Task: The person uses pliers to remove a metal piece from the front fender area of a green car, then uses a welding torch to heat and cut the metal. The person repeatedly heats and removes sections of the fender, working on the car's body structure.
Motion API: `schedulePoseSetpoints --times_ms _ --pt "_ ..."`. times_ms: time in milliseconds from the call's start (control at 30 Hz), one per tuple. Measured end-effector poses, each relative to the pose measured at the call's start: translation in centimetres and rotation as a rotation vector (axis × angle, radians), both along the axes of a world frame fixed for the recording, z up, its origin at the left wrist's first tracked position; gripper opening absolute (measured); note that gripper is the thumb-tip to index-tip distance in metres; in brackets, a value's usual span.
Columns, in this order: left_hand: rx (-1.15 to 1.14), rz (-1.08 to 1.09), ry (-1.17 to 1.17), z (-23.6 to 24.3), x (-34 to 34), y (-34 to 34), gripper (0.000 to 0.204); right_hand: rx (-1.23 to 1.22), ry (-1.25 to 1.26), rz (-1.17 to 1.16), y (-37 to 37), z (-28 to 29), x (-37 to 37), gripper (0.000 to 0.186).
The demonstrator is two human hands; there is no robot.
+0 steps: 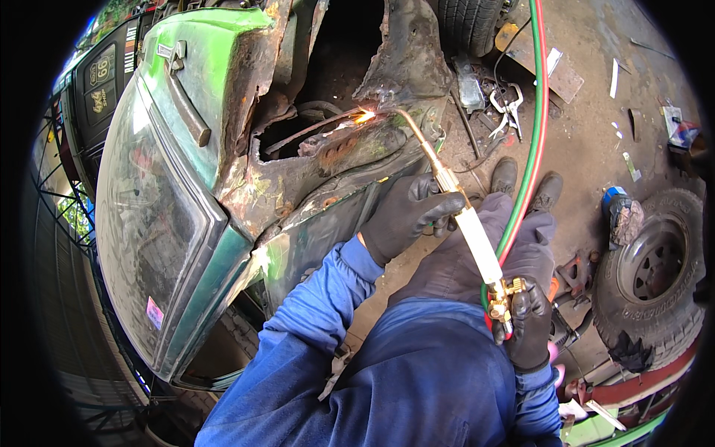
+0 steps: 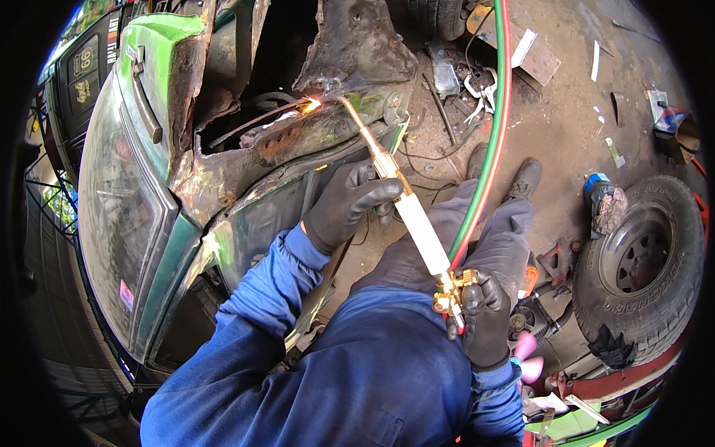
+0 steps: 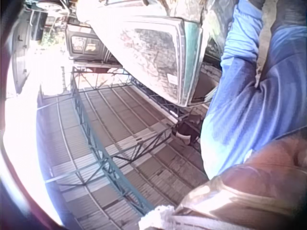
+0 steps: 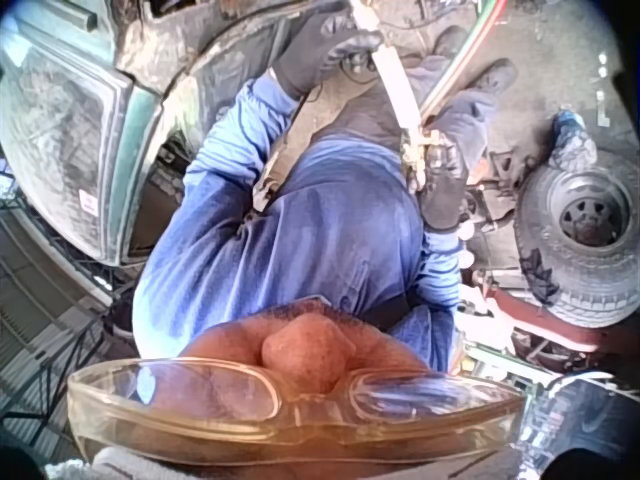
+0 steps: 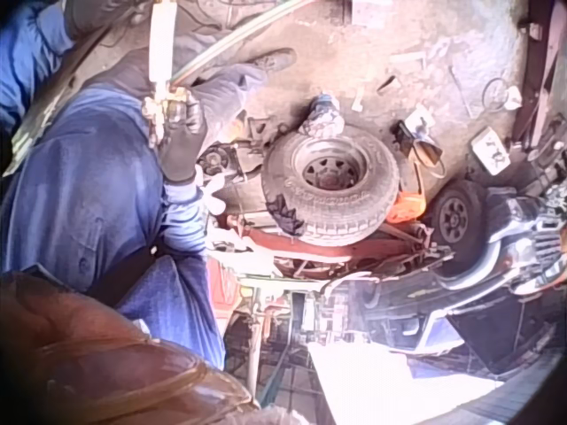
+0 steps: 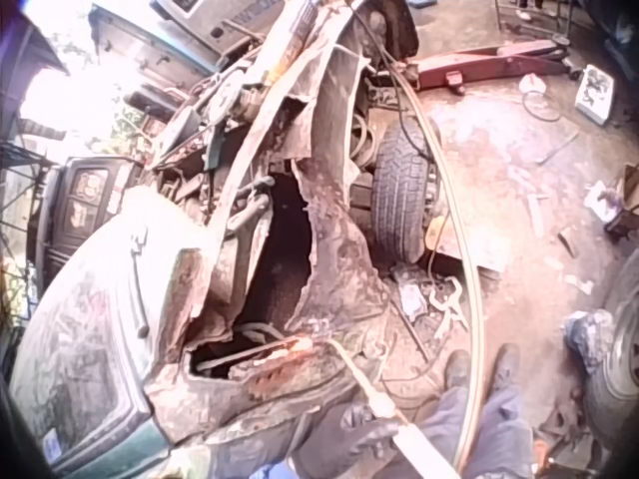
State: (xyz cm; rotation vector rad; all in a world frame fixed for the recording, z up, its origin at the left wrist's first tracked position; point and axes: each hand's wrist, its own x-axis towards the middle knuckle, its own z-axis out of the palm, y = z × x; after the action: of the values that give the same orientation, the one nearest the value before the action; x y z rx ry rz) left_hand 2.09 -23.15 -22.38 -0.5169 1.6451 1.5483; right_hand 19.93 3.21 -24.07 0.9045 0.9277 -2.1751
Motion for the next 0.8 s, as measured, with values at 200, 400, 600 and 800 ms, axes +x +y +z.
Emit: schedulePoseSetpoints --times_ms 200,400,600,800 --pt "-0.001 0.007 -0.011 -0.1 0.0 0.0 0.029 -0.033 -0.008 -0.006 0.2 0.1 0.0 0.05" --pt "0.018 0.027 0.0 -0.1 0.1 -0.1 0.028 -0.048 0.002 -0.003 0.3 0.1 -0.2 0.051" --pt "0.022 0.042 -0.006 -0.3 0.2 -0.1 0.028 -0.044 0.001 0.018 0.5 0.3 -0.6 0.052" --pt "0.019 0.083 -0.019 -0.4 0.1 0.1 0.027 -0.013 0.016 0.049 0.4 0.4 -1.3 0.049"
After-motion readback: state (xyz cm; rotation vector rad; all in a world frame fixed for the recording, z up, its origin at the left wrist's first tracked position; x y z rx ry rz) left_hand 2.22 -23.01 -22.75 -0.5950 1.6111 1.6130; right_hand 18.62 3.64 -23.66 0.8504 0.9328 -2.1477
